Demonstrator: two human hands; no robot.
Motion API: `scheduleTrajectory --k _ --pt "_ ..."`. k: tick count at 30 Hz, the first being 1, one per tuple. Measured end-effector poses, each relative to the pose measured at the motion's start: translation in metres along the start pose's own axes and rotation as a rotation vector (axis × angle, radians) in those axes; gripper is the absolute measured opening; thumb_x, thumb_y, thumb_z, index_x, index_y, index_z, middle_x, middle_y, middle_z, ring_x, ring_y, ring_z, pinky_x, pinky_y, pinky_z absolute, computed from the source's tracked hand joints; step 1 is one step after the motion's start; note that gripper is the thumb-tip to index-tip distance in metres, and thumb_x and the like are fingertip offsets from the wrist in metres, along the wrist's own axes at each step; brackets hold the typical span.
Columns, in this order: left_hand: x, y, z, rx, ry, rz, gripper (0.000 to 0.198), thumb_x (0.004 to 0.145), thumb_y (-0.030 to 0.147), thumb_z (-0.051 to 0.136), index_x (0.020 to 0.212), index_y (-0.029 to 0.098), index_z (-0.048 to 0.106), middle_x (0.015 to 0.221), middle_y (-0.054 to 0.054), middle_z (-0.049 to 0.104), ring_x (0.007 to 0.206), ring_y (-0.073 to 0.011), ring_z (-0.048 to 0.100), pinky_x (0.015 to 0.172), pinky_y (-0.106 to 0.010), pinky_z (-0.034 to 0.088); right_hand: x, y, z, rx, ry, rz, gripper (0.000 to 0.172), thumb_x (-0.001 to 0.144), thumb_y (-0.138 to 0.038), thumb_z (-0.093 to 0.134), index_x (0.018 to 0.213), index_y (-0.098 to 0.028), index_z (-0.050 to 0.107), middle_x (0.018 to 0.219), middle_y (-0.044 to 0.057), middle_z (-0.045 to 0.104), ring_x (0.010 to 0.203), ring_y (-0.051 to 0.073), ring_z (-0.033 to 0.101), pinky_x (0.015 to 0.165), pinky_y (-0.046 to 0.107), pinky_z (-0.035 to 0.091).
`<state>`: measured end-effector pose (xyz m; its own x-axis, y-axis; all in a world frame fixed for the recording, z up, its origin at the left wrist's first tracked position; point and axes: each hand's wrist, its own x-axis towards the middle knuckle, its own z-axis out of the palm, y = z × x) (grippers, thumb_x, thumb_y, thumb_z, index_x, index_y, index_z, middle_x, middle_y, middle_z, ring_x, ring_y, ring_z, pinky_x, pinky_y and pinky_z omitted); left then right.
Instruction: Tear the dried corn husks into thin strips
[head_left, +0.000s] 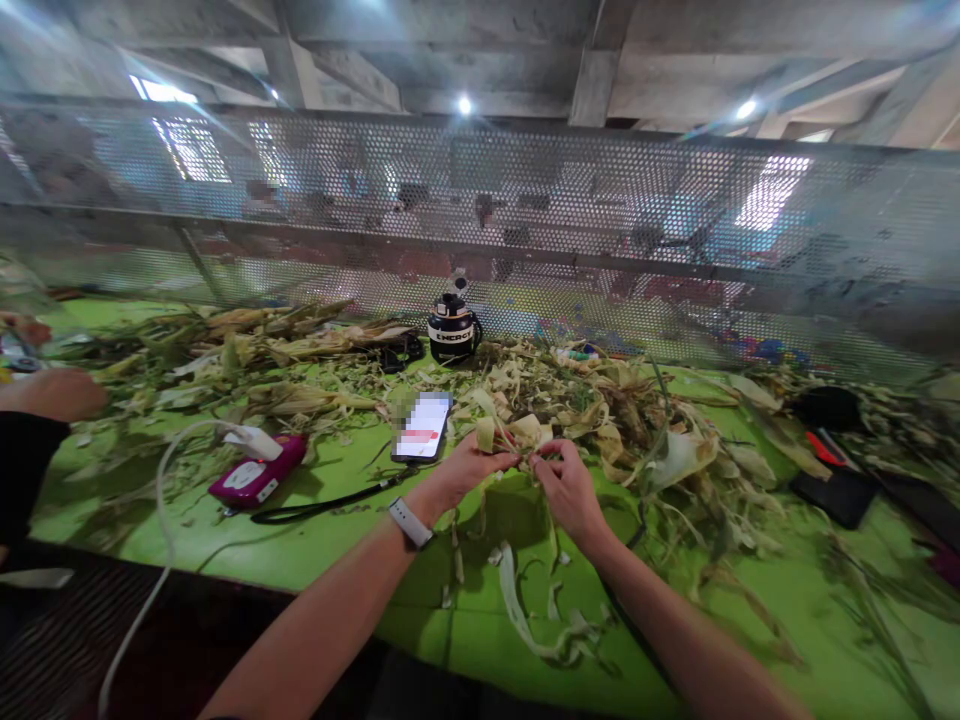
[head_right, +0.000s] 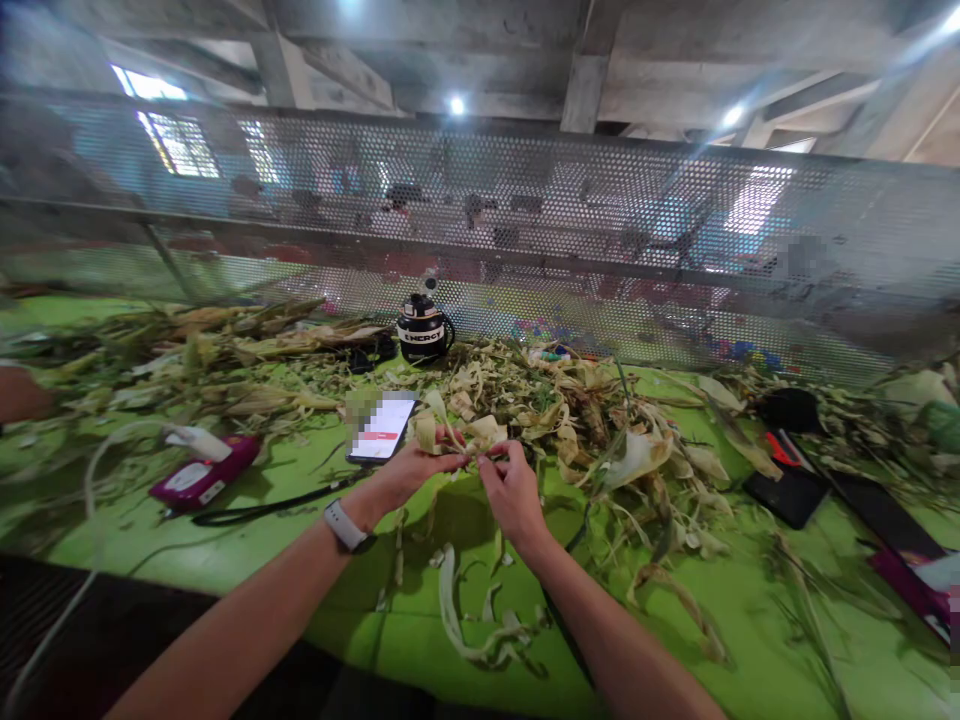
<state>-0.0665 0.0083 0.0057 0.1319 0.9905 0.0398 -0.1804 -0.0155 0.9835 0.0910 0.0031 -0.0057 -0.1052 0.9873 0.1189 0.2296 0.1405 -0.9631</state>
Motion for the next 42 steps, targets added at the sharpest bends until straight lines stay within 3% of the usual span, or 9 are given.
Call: scheduleTrajectory --k 3,8,10,15,22,30,35,38,42 --pt "0.0 -0.001 -0.002 0.033 -0.085 0.002 0.029 0.053 0.032 0.081 0.069 0.015 0.064 0.07 -0.001 0.063 0.07 -0.0143 0.055 0.073 -0.028 0.044 -0.001 -0.001 -0.003 -0.219 0.034 -0.19 0.024 0.081 -0.04 0.049 0.094 -0.02 0.048 0.043 -0.01 0.04 0.04 0.011 0.037 0.045 0.023 0.023" --pt "-0.001 -0.003 -0.002 0.158 -0.321 -0.023 0.03 0.054 0.032 0.08 0.072 0.014 0.065 0.066 0.0 0.062 0.063 -0.0115 0.053 0.065 -0.024 0.043 -0.001 -0.002 -0.002 -0.289 -0.075 -0.155 0.029 0.078 -0.046 0.054 0.088 -0.019 0.055 0.041 -0.01 0.039 0.038 0.01 0.035 0.044 0.022 0.024" --pt "-0.001 -0.003 -0.002 0.125 -0.356 -0.036 0.032 0.054 0.032 0.08 0.074 0.013 0.064 0.067 0.0 0.062 0.063 -0.0112 0.053 0.064 -0.024 0.043 0.0 -0.001 -0.001 -0.213 -0.07 -0.168 0.027 0.079 -0.046 0.053 0.083 -0.019 0.056 0.044 -0.008 0.041 0.039 0.009 0.035 0.044 0.022 0.025" --pt "0.001 -0.001 -0.002 0.087 -0.218 -0.036 0.031 0.053 0.034 0.081 0.07 0.013 0.067 0.068 -0.001 0.064 0.068 -0.0131 0.056 0.072 -0.027 0.045 0.001 0.0 0.0 0.047 0.062 -0.085 0.028 0.078 -0.045 0.051 0.066 -0.019 0.047 0.051 -0.007 0.039 0.044 0.007 0.029 0.042 0.021 0.022" --pt "0.002 -0.007 0.005 -0.01 -0.211 -0.068 0.042 0.054 0.042 0.079 0.085 0.015 0.069 0.087 -0.006 0.07 0.09 -0.0196 0.06 0.09 -0.035 0.042 0.004 0.004 0.006 0.353 0.104 0.121 0.032 0.071 -0.05 0.057 0.07 -0.02 0.043 0.054 -0.009 0.033 0.042 0.006 0.028 0.038 0.019 0.023" --pt "0.001 -0.015 0.01 -0.097 -0.093 -0.074 0.036 0.059 0.038 0.078 0.085 0.015 0.068 0.084 -0.004 0.069 0.08 -0.0158 0.06 0.081 -0.03 0.044 0.006 0.007 0.012 0.465 0.119 0.175 0.036 0.068 -0.052 0.06 0.071 -0.021 0.043 0.05 -0.011 0.031 0.037 0.003 0.026 0.035 0.016 0.021" --pt "-0.003 -0.014 0.017 -0.186 0.024 -0.104 0.031 0.059 0.032 0.078 0.083 0.015 0.069 0.081 -0.003 0.069 0.075 -0.0128 0.059 0.075 -0.025 0.044 0.007 0.009 0.014 0.49 0.103 0.122 0.04 0.066 -0.055 0.062 0.068 -0.021 0.041 0.048 -0.012 0.029 0.035 0.003 0.024 0.033 0.016 0.021" --pt "-0.003 -0.015 0.02 -0.191 0.134 -0.115 0.03 0.055 0.031 0.08 0.076 0.014 0.069 0.076 -0.002 0.068 0.068 -0.0108 0.058 0.069 -0.023 0.045 0.006 0.006 0.017 0.457 0.108 0.13 0.042 0.066 -0.058 0.061 0.068 -0.022 0.04 0.044 -0.013 0.027 0.031 0.003 0.024 0.031 0.017 0.02" --pt "-0.001 -0.017 0.019 -0.216 0.188 -0.141 0.032 0.054 0.031 0.08 0.079 0.013 0.07 0.074 -0.004 0.069 0.063 -0.0104 0.058 0.064 -0.023 0.045 0.004 0.004 0.017 0.343 0.033 0.137 0.039 0.074 -0.059 0.052 0.081 -0.022 0.043 0.04 -0.014 0.027 0.03 0.006 0.025 0.03 0.018 0.02"
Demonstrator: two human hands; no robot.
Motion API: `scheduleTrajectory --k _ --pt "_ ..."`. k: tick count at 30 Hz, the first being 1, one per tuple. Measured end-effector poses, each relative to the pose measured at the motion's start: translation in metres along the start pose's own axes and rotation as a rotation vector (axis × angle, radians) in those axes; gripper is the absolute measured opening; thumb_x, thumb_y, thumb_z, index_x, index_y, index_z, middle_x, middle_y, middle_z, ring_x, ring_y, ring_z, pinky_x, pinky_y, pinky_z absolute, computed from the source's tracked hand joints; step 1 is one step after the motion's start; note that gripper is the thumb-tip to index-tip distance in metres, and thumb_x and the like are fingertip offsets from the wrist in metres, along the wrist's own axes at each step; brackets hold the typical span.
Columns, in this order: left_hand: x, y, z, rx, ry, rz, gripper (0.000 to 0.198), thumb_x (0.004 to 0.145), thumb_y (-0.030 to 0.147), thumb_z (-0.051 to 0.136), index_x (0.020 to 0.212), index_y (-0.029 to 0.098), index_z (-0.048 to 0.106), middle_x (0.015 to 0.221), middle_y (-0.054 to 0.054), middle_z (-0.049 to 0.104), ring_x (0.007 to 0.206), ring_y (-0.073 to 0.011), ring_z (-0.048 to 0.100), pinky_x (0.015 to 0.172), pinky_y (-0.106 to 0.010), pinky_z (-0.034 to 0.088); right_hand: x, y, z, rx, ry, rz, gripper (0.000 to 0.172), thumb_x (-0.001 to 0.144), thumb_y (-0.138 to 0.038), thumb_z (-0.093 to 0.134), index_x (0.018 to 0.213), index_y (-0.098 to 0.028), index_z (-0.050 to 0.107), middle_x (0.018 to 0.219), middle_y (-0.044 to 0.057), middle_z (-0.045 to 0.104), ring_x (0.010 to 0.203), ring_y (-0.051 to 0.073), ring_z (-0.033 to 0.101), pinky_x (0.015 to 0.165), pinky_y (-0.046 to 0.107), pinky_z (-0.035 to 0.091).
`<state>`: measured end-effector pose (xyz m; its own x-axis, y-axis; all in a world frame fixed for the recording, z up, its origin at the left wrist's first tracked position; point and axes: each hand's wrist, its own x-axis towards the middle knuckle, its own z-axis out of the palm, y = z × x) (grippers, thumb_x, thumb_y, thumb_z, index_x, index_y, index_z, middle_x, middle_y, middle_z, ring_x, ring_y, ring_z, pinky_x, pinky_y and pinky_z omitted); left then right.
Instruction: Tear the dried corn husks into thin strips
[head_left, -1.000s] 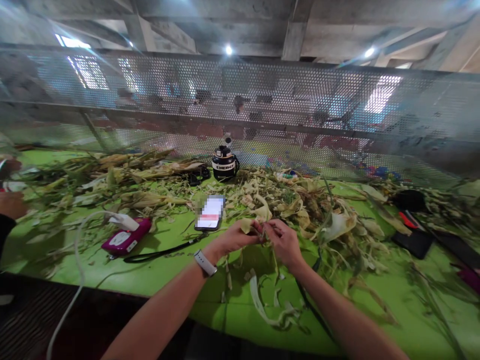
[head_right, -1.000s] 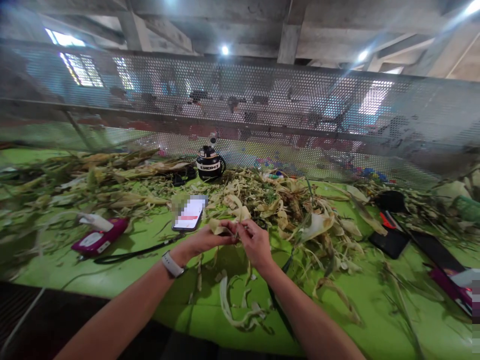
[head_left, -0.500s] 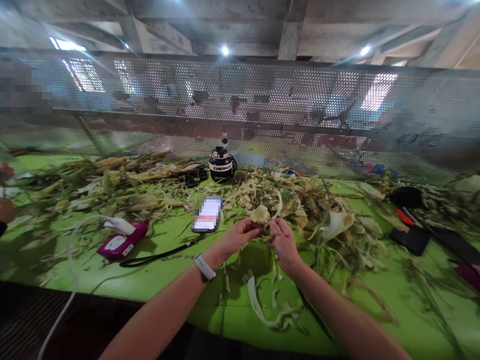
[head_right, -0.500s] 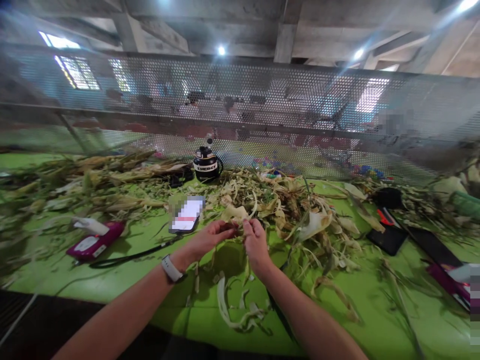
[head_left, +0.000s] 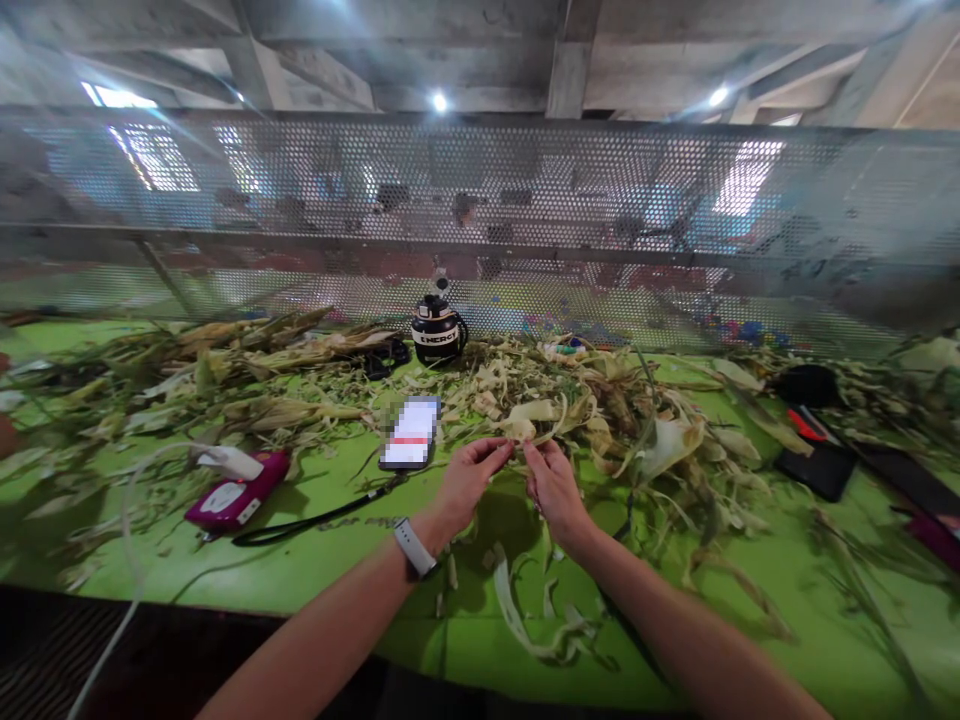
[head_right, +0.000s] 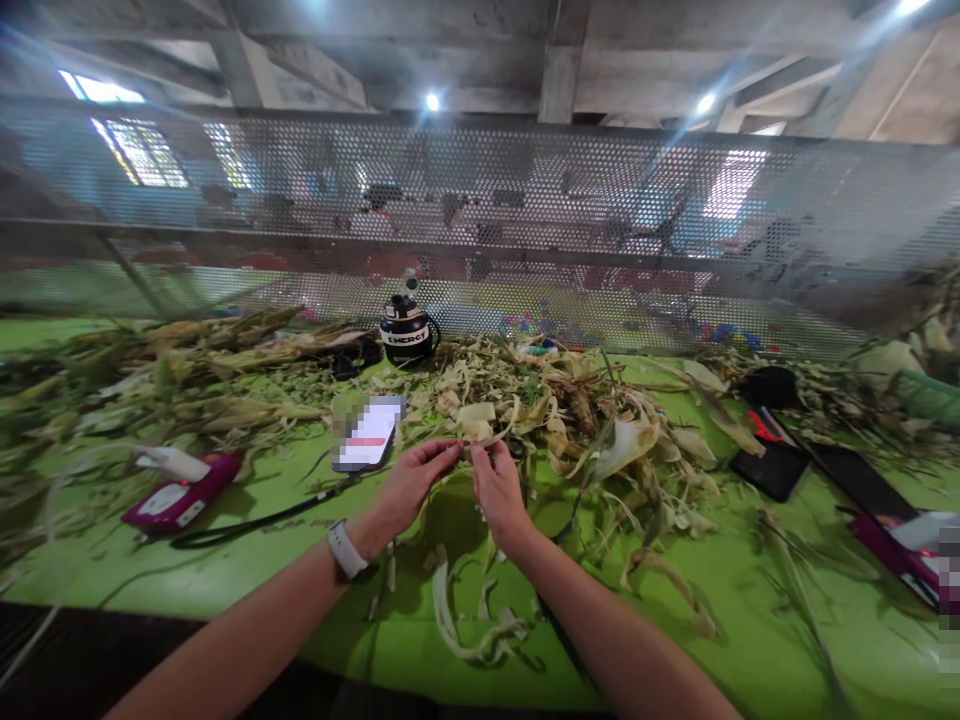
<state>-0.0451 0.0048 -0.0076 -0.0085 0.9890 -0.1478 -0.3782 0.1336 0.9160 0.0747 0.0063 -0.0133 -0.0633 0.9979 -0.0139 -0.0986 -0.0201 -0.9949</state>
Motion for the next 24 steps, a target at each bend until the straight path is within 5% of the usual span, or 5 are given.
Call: scheduleTrajectory --k 5,9,12,17,24 --pt "0.004 0.002 -0.005 -0.008 0.078 0.043 0.033 0.053 0.027 0.08 0.081 0.015 0.068 0.076 -0.002 0.068 0.066 -0.011 0.059 0.068 -0.024 0.047 -0.002 0.004 -0.006 -0.392 -0.027 -0.14 0.031 0.08 -0.049 0.05 0.091 -0.021 0.044 0.047 -0.01 0.04 0.036 0.01 0.037 0.038 0.022 0.03" --pt "0.006 0.001 -0.01 0.174 0.113 0.17 0.026 0.058 0.027 0.076 0.079 0.015 0.068 0.076 -0.003 0.068 0.071 -0.0131 0.059 0.07 -0.026 0.046 -0.005 0.003 -0.014 -0.972 -0.014 -0.557 0.015 0.086 -0.029 0.048 0.094 -0.019 0.056 0.072 0.002 0.06 0.062 0.016 0.056 0.057 0.026 0.039" --pt "0.008 0.001 -0.012 0.297 0.1 0.225 0.022 0.061 0.028 0.073 0.079 0.015 0.071 0.079 -0.005 0.07 0.074 -0.0163 0.061 0.073 -0.028 0.047 -0.007 -0.004 -0.018 -1.255 -0.002 -0.794 0.019 0.09 -0.024 0.046 0.085 -0.02 0.064 0.078 0.006 0.061 0.072 0.017 0.056 0.064 0.027 0.039" --pt "0.008 0.002 -0.014 0.43 0.053 0.281 0.018 0.062 0.029 0.072 0.076 0.017 0.073 0.079 -0.006 0.072 0.075 -0.019 0.062 0.073 -0.031 0.048 -0.006 -0.015 -0.023 -1.361 0.069 -1.0 0.013 0.087 -0.023 0.054 0.082 -0.022 0.067 0.087 0.006 0.061 0.081 0.019 0.052 0.071 0.03 0.036" --pt "0.01 -0.004 -0.015 0.235 -0.023 0.178 0.031 0.058 0.04 0.075 0.076 0.015 0.07 0.07 -0.003 0.069 0.062 -0.0137 0.058 0.063 -0.028 0.049 -0.006 -0.016 -0.022 -1.266 -0.09 -1.111 0.011 0.087 -0.022 0.055 0.088 -0.023 0.066 0.093 0.003 0.065 0.086 0.017 0.051 0.078 0.03 0.034"
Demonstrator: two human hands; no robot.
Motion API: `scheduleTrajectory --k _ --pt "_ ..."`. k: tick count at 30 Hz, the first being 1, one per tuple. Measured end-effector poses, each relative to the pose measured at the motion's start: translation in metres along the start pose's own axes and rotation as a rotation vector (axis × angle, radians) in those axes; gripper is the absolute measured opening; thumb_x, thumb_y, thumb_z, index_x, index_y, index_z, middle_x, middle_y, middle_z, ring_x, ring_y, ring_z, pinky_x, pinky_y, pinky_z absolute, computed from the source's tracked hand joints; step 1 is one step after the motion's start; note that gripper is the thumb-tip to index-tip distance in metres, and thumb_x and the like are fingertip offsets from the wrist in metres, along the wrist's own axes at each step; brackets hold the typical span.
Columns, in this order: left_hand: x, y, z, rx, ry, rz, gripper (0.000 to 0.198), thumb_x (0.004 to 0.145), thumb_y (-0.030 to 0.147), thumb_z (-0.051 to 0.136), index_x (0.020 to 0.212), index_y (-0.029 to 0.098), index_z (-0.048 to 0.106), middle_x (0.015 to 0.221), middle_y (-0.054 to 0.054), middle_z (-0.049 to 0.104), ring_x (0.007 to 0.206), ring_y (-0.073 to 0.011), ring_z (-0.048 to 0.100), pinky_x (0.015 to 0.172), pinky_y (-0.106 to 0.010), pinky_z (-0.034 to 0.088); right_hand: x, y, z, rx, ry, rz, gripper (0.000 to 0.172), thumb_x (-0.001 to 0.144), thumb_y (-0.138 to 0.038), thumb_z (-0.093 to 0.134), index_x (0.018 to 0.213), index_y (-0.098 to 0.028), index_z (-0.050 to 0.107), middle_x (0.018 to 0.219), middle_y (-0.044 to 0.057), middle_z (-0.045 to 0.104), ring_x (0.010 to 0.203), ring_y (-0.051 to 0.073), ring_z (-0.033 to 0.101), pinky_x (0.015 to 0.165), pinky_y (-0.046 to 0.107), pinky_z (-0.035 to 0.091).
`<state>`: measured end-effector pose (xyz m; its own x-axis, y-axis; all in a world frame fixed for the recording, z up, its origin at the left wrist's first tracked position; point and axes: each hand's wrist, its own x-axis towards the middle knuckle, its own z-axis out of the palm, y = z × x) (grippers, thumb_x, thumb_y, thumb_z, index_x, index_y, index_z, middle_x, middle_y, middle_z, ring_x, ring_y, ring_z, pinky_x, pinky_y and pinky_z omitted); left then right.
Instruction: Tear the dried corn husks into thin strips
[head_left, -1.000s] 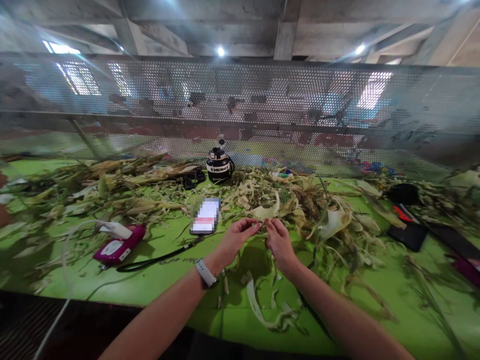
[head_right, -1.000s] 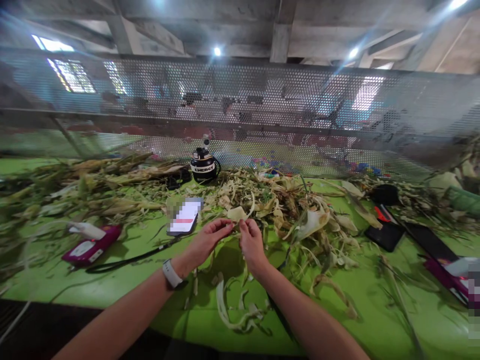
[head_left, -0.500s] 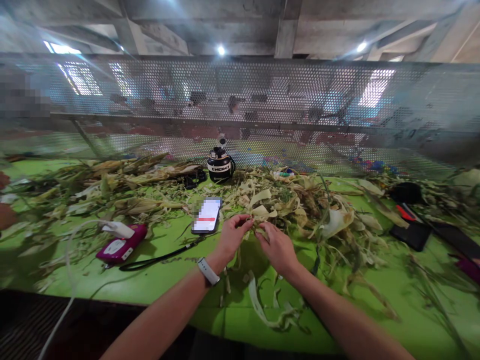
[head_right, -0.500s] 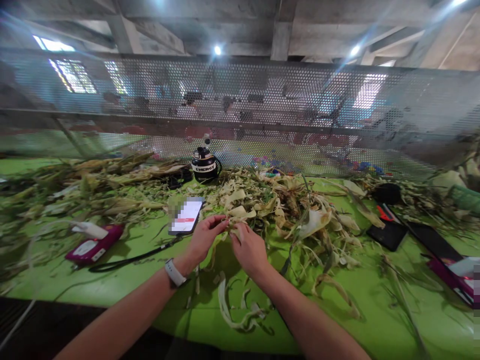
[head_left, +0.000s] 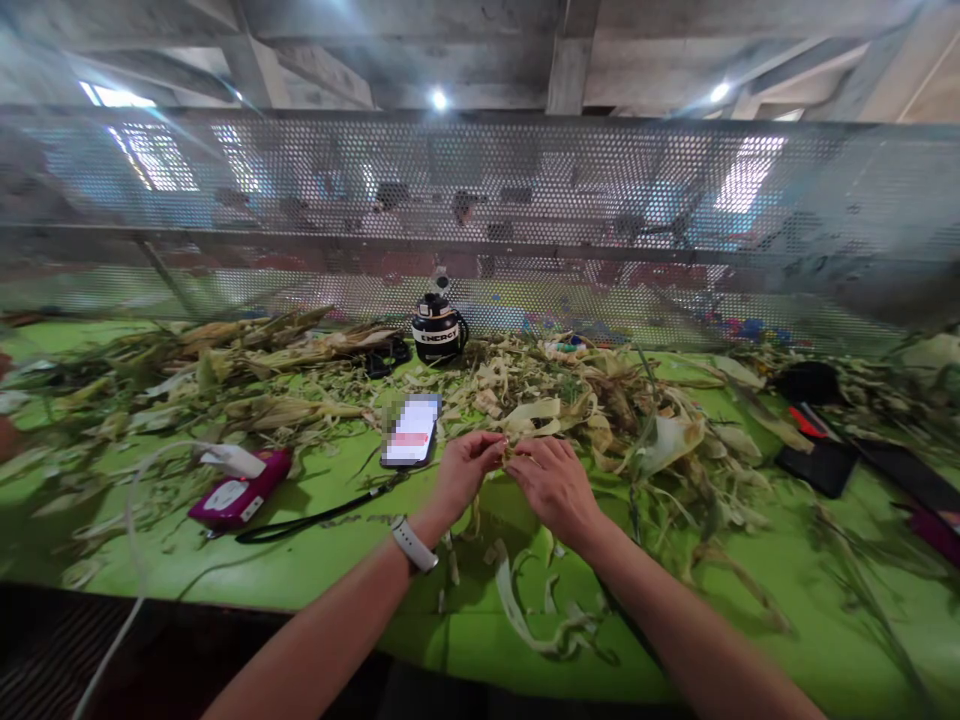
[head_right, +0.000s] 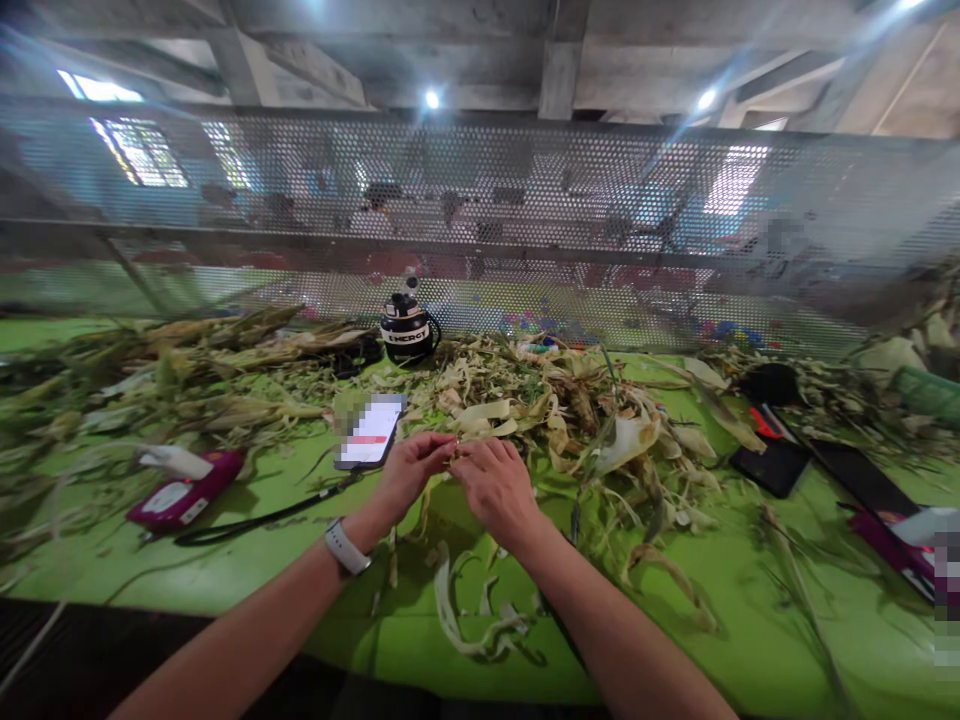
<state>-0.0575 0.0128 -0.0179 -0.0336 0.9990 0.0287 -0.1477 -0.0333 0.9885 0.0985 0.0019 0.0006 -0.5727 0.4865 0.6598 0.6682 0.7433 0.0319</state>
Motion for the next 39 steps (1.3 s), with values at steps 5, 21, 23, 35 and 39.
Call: scheduleTrajectory --k 5,21,23,35,39 --pt "-0.002 0.007 0.002 0.063 -0.06 0.044 0.028 0.058 0.038 0.075 0.073 0.015 0.071 0.068 -0.004 0.068 0.063 -0.0147 0.058 0.067 -0.029 0.048 0.001 0.008 0.0 -0.008 0.049 0.186 0.017 0.091 -0.024 0.047 0.089 -0.018 0.062 0.092 0.006 0.065 0.087 0.019 0.052 0.081 0.031 0.036" --pt "-0.012 0.013 0.012 -0.196 -0.113 -0.026 0.032 0.056 0.029 0.08 0.081 0.015 0.064 0.066 0.003 0.061 0.066 -0.0088 0.055 0.07 -0.022 0.045 -0.001 -0.002 0.013 0.48 0.062 0.621 0.022 0.089 -0.033 0.038 0.083 -0.018 0.054 0.074 0.006 0.064 0.061 0.017 0.058 0.059 0.026 0.04" --pt "-0.011 0.011 0.012 -0.267 -0.1 -0.038 0.035 0.056 0.026 0.08 0.085 0.015 0.064 0.068 0.003 0.062 0.068 -0.009 0.056 0.072 -0.023 0.045 0.001 -0.003 0.012 0.549 0.089 0.669 0.022 0.088 -0.034 0.038 0.083 -0.018 0.053 0.073 0.005 0.064 0.061 0.016 0.057 0.058 0.026 0.04" --pt "-0.013 0.016 0.012 -0.424 -0.096 -0.156 0.03 0.054 0.025 0.082 0.079 0.015 0.067 0.08 0.0 0.067 0.073 -0.0098 0.06 0.077 -0.024 0.047 0.002 -0.004 0.018 0.889 0.116 0.848 0.018 0.084 -0.038 0.045 0.085 -0.02 0.049 0.073 0.0 0.058 0.058 0.013 0.052 0.052 0.023 0.038" --pt "-0.013 0.015 0.014 -0.409 -0.102 -0.174 0.029 0.055 0.025 0.081 0.078 0.014 0.066 0.08 0.0 0.067 0.072 -0.0107 0.06 0.077 -0.027 0.048 0.002 -0.003 0.019 0.903 0.135 0.838 0.018 0.083 -0.037 0.046 0.086 -0.02 0.049 0.078 0.002 0.06 0.065 0.014 0.056 0.058 0.025 0.042"
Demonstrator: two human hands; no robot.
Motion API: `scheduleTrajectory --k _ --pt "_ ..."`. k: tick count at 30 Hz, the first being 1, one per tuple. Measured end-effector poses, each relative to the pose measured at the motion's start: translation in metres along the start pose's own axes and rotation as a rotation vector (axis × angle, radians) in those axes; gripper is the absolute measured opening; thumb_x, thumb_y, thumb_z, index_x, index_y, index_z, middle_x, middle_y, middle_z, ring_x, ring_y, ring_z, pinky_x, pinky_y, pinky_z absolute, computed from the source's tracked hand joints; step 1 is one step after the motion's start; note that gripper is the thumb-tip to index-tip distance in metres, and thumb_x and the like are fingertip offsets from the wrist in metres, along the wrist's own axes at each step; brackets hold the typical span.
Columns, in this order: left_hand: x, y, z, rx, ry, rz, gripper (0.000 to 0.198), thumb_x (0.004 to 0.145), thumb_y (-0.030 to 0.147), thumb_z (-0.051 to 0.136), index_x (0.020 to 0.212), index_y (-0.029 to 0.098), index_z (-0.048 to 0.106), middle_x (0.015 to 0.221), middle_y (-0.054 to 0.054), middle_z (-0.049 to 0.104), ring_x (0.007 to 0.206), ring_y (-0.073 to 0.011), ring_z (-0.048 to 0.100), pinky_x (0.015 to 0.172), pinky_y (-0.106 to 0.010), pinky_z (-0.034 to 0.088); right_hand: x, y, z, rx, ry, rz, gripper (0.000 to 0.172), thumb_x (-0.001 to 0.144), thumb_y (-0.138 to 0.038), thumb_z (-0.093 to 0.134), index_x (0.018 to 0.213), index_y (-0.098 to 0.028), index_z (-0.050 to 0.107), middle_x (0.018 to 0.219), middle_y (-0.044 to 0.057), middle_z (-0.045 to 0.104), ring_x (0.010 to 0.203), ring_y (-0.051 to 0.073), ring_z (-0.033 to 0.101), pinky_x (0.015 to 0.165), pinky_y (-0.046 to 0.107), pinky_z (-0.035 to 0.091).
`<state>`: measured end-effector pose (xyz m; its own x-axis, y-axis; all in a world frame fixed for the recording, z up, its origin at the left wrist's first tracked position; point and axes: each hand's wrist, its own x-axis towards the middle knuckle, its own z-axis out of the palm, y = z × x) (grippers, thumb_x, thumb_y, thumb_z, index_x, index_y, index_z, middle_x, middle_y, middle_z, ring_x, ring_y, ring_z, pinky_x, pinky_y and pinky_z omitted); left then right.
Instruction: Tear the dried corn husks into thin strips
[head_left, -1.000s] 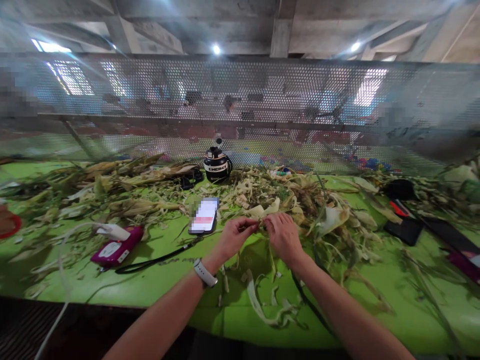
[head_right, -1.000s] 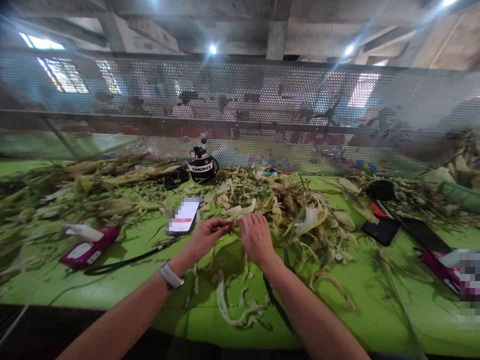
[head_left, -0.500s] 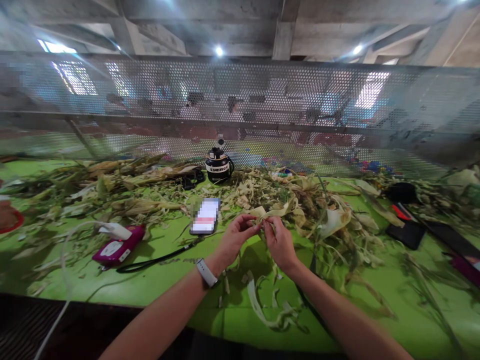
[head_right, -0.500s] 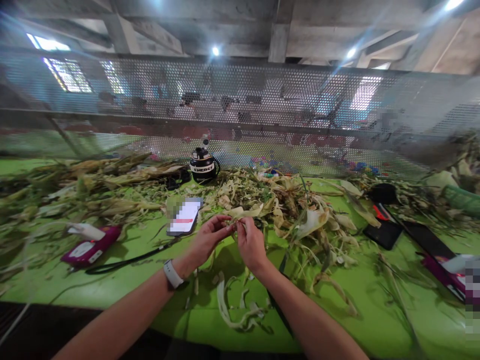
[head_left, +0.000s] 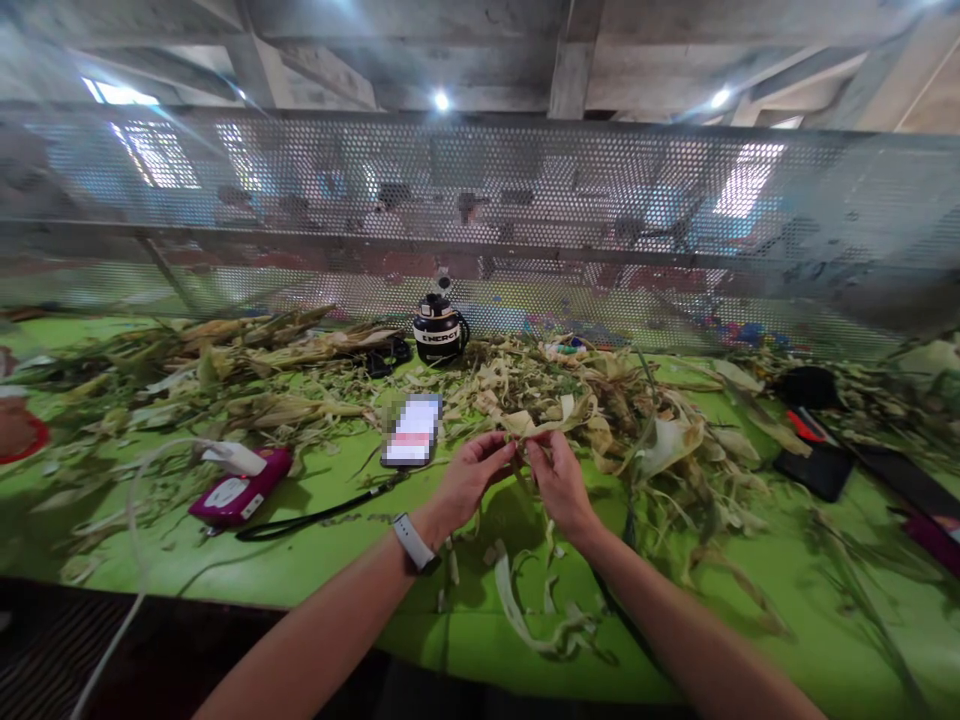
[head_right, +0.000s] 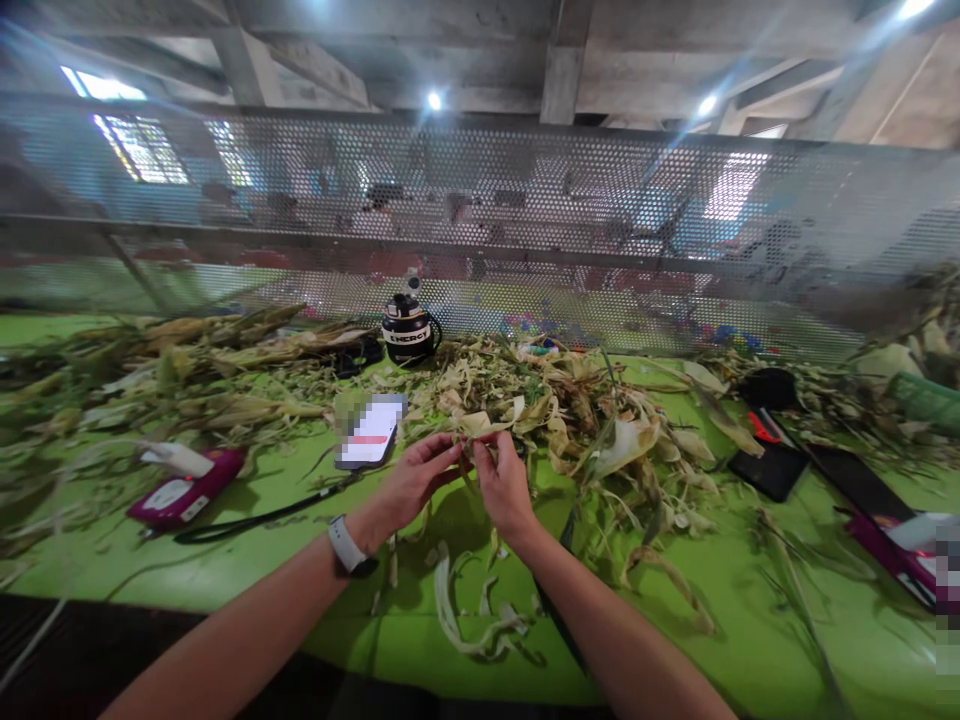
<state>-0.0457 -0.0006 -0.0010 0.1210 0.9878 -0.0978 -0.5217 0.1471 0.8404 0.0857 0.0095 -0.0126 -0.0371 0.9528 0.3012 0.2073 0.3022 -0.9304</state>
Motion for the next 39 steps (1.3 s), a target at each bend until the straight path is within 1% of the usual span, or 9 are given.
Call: scheduleTrajectory --k 5,14,20,23,26,29,32,36,39 --pt "0.003 -0.006 0.001 -0.06 0.045 0.003 0.033 0.049 0.02 0.084 0.076 0.014 0.066 0.074 0.001 0.065 0.064 -0.0067 0.058 0.063 -0.018 0.046 0.001 0.0 0.001 -0.021 0.065 -0.017 0.018 0.082 -0.037 0.049 0.085 -0.019 0.049 0.081 0.004 0.062 0.076 0.017 0.059 0.07 0.029 0.045" --pt "0.015 0.005 -0.012 0.122 0.281 0.191 0.029 0.051 0.028 0.08 0.073 0.015 0.064 0.068 0.001 0.065 0.061 -0.0106 0.057 0.062 -0.023 0.045 0.001 0.008 0.002 -0.019 -0.034 0.092 0.039 0.078 -0.048 0.054 0.102 -0.018 0.045 0.047 -0.01 0.04 0.04 0.01 0.036 0.04 0.021 0.024" --pt "0.017 0.011 -0.014 0.242 0.381 0.327 0.026 0.055 0.029 0.075 0.074 0.015 0.065 0.071 0.0 0.066 0.068 -0.0125 0.057 0.07 -0.025 0.044 -0.006 0.001 -0.002 -0.446 0.018 -0.08 0.061 0.078 -0.045 0.058 0.128 -0.017 0.039 0.065 -0.001 0.059 0.05 0.016 0.053 0.049 0.025 0.033" --pt "0.02 0.009 -0.017 0.25 0.416 0.345 0.027 0.056 0.028 0.074 0.078 0.015 0.066 0.075 -0.001 0.067 0.07 -0.0131 0.057 0.072 -0.026 0.045 -0.009 -0.003 -0.005 -0.745 -0.009 -0.227 0.041 0.083 -0.039 0.054 0.121 -0.023 0.051 0.081 0.005 0.066 0.057 0.018 0.058 0.052 0.026 0.034" --pt "0.021 0.008 -0.021 0.326 0.447 0.361 0.026 0.058 0.027 0.072 0.081 0.014 0.068 0.08 -0.003 0.068 0.074 -0.0149 0.058 0.074 -0.028 0.045 -0.012 -0.007 -0.01 -0.92 -0.113 -0.428 0.02 0.089 -0.027 0.046 0.095 -0.024 0.065 0.075 0.005 0.066 0.058 0.016 0.057 0.054 0.026 0.036" --pt "0.019 0.007 -0.021 0.452 0.364 0.379 0.024 0.062 0.029 0.07 0.081 0.015 0.07 0.082 -0.005 0.068 0.075 -0.0168 0.059 0.073 -0.029 0.045 -0.012 -0.015 -0.017 -0.935 -0.142 -0.673 0.02 0.086 -0.02 0.047 0.087 -0.023 0.067 0.08 0.006 0.065 0.073 0.019 0.058 0.069 0.03 0.041" --pt "0.012 0.008 -0.015 0.538 0.119 0.36 0.021 0.064 0.03 0.069 0.08 0.016 0.072 0.08 -0.005 0.068 0.074 -0.0172 0.059 0.07 -0.028 0.045 -0.007 -0.022 -0.024 -0.797 0.005 -0.733 0.019 0.085 -0.021 0.047 0.092 -0.022 0.064 0.102 0.009 0.063 0.097 0.023 0.055 0.084 0.036 0.04" --pt "-0.001 0.008 -0.003 0.495 -0.123 0.228 0.023 0.065 0.032 0.071 0.081 0.017 0.072 0.079 -0.005 0.067 0.074 -0.0164 0.057 0.07 -0.026 0.044 0.003 -0.02 -0.027 -0.636 0.163 -0.385 0.027 0.092 -0.03 0.034 0.086 -0.02 0.059 0.071 0.006 0.064 0.065 0.019 0.058 0.065 0.03 0.043" --pt "-0.009 0.007 0.003 0.404 -0.105 0.128 0.026 0.061 0.032 0.074 0.08 0.016 0.071 0.077 -0.003 0.066 0.073 -0.0147 0.056 0.071 -0.026 0.043 0.007 -0.016 -0.025 -0.591 0.175 -0.144 0.029 0.092 -0.034 0.03 0.088 -0.019 0.055 0.055 0.002 0.057 0.048 0.018 0.052 0.053 0.028 0.037"
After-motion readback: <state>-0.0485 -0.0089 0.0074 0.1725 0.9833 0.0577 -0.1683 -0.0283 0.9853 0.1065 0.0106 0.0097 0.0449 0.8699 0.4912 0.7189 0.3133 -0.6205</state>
